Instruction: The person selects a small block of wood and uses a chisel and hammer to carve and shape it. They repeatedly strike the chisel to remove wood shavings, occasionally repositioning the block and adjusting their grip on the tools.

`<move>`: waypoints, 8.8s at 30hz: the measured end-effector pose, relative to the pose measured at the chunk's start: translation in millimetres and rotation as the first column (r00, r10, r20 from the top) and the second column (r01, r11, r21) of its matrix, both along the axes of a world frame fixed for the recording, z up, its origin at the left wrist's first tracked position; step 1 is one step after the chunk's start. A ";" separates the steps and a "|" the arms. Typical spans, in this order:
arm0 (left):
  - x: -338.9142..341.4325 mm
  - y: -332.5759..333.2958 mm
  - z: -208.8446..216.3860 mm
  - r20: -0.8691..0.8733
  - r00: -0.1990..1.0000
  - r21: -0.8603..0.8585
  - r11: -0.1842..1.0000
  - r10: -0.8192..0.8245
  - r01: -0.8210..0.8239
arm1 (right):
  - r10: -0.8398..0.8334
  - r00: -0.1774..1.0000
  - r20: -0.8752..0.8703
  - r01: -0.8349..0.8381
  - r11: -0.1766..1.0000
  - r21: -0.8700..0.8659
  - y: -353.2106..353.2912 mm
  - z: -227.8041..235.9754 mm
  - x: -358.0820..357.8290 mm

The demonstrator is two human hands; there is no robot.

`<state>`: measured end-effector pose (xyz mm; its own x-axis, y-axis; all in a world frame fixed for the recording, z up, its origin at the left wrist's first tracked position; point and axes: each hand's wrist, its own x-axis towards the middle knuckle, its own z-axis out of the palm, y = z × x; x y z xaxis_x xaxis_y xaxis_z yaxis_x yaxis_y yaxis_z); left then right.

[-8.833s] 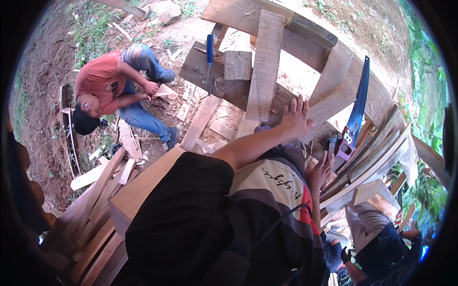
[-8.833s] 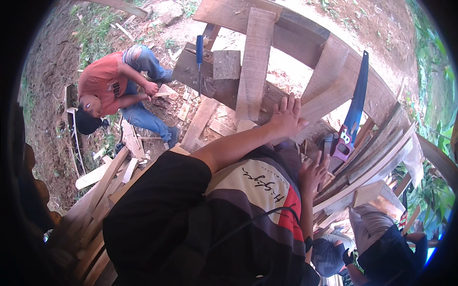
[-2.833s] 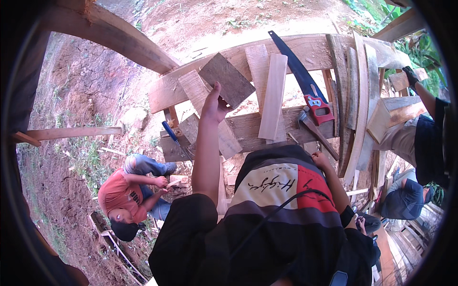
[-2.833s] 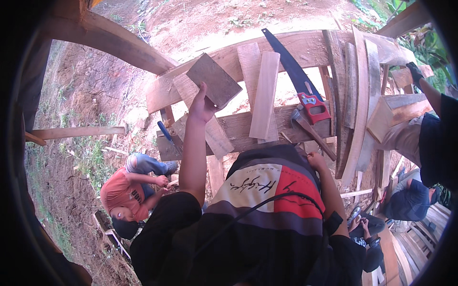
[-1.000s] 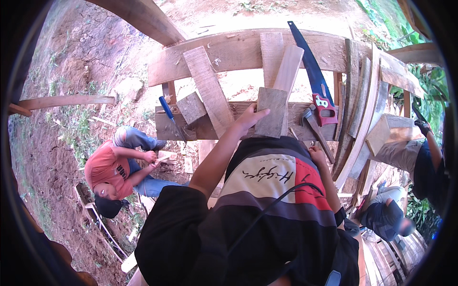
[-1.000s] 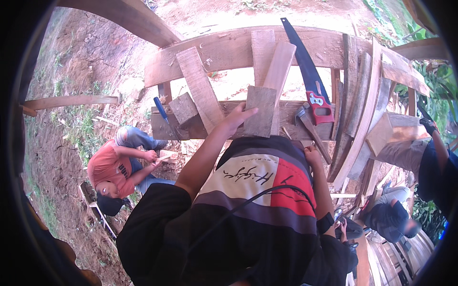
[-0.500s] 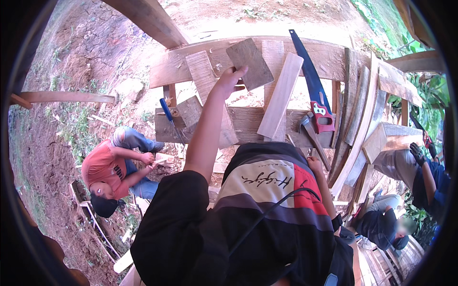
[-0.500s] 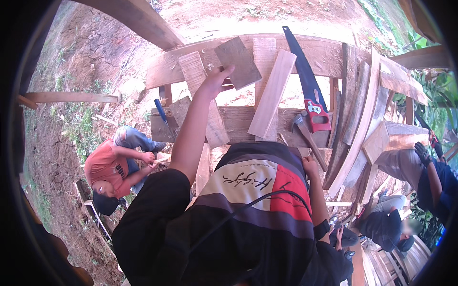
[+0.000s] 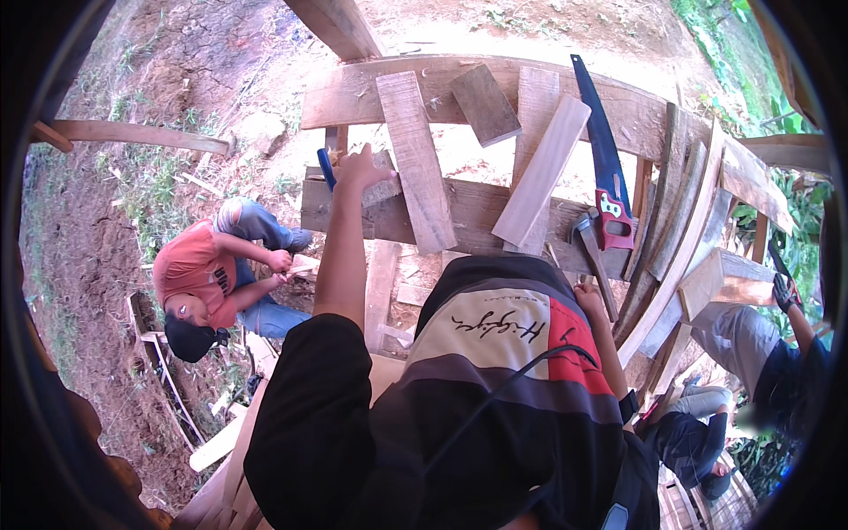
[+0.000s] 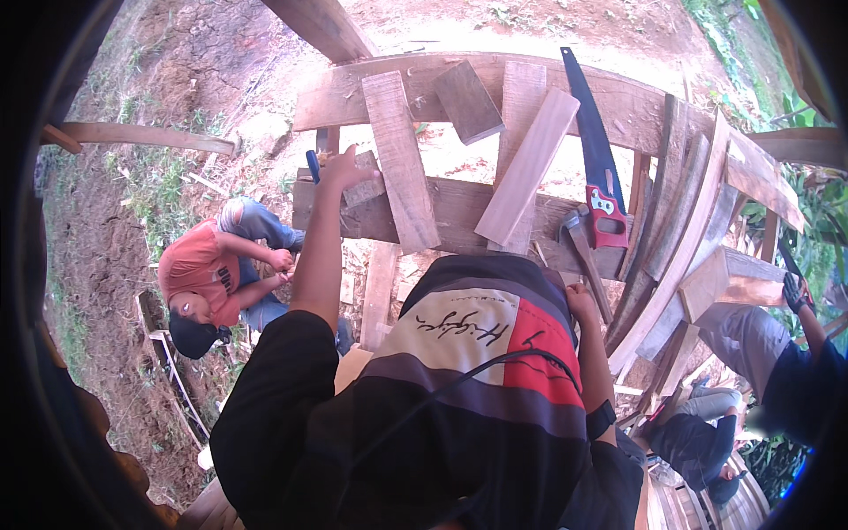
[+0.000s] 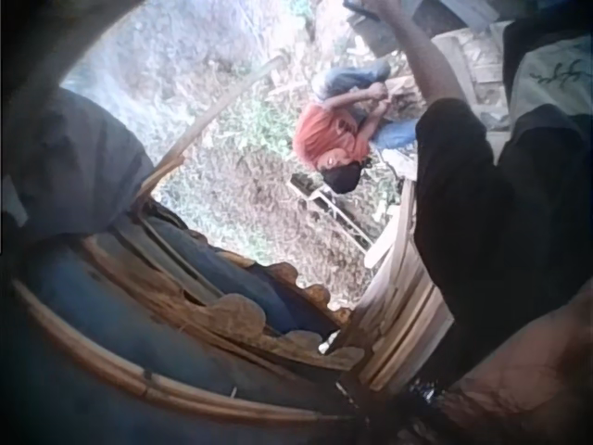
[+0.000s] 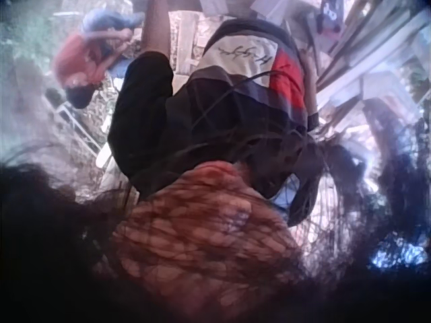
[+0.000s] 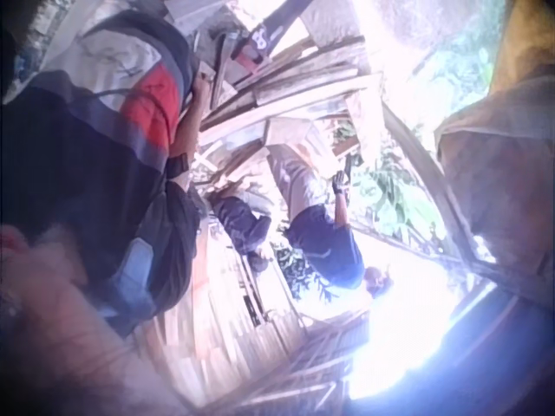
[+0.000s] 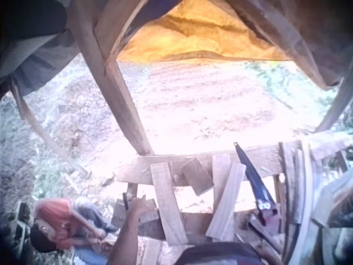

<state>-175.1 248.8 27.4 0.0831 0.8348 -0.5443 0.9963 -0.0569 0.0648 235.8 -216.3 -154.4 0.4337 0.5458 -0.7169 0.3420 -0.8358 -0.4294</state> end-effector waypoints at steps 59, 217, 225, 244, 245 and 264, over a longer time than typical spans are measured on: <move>145.8 -97.0 120.6 0.711 -0.127 -0.702 0.688 0.692 -0.183 | -0.130 0.991 -0.003 0.130 0.991 -0.020 14.5 17.2 -18.9; 144.0 -160.0 -42.0 0.644 0.278 -0.721 0.687 0.713 -0.092 | 0.041 0.998 -0.042 -0.013 0.848 0.530 144.3 146.0 -80.1; 142.1 -150.2 -26.7 0.691 0.500 -0.578 0.815 0.523 -0.053 | 0.010 0.995 0.103 -0.067 0.822 0.566 145.7 146.6 -79.9; 79.3 -142.8 -48.6 0.759 0.645 0.301 0.926 -0.087 -0.229 | 0.042 0.874 0.485 -0.174 0.957 0.232 62.7 120.1 -13.5; 77.2 -144.3 -52.5 0.724 0.673 0.386 0.898 -0.155 -0.209 | 0.022 0.886 0.463 -0.162 0.951 0.264 60.3 114.7 -13.4; 77.9 -124.3 -46.3 0.560 0.812 0.374 0.925 -0.166 -0.068 | 0.170 0.933 0.317 -0.238 0.952 0.192 76.3 118.4 0.8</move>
<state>-97.1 124.5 -18.9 0.3259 0.9444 -0.0436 0.7752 -0.2405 0.5842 236.6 -140.0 -36.0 0.4676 0.7755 -0.4242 0.6337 -0.6287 -0.4507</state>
